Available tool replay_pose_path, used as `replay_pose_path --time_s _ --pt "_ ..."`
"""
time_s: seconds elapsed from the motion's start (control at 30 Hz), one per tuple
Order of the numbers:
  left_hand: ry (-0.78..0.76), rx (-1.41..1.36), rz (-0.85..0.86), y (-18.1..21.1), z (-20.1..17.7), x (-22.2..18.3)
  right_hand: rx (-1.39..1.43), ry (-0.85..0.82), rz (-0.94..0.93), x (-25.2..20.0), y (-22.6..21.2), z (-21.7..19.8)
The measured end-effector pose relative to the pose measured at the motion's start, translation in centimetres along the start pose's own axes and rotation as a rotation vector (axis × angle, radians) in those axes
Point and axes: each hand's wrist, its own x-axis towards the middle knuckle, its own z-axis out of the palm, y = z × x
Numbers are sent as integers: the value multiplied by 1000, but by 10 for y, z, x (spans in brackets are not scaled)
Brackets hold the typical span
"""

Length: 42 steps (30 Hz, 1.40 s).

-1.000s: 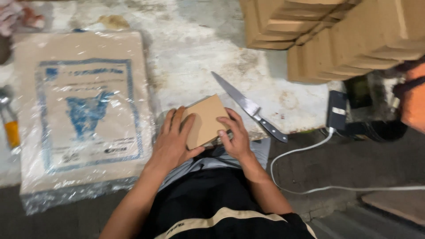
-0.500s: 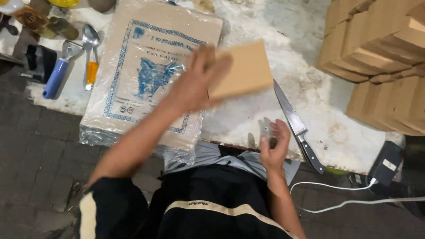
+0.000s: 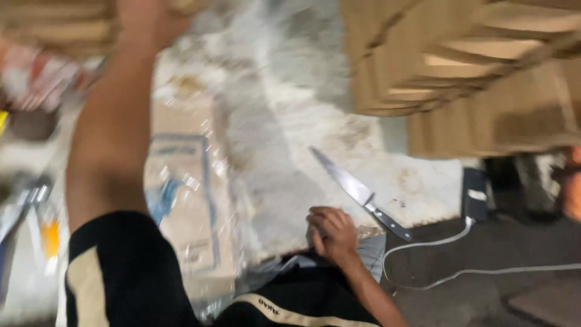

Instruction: Lining small cardboard boxes with folded paper inserts

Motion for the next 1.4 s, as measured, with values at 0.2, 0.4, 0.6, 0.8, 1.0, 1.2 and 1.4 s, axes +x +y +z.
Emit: replay_pose_path --time_s 0.2,0.4,0.6,0.8,1.0,1.2,1.4 --pt "86 -58 123 -4 -11 53 28 -110 148 12 -5 -7" --pt "-184 170 -10 3 -27 76 1 -111 166 16 -5 -4" --pt "-298 113 -93 28 -50 80 -1 -119 180 18 -5 -5" --pt "-198 241 22 -18 3 102 -25 -132 188 13 -3 -2" --pt "-295 226 44 -10 -19 101 -27 -129 163 14 -3 -2" --pt "-160 184 215 -70 38 131 -19 -133 181 16 -4 -4" --pt "-312 467 47 -30 2 112 -17 -132 176 18 -5 -3"
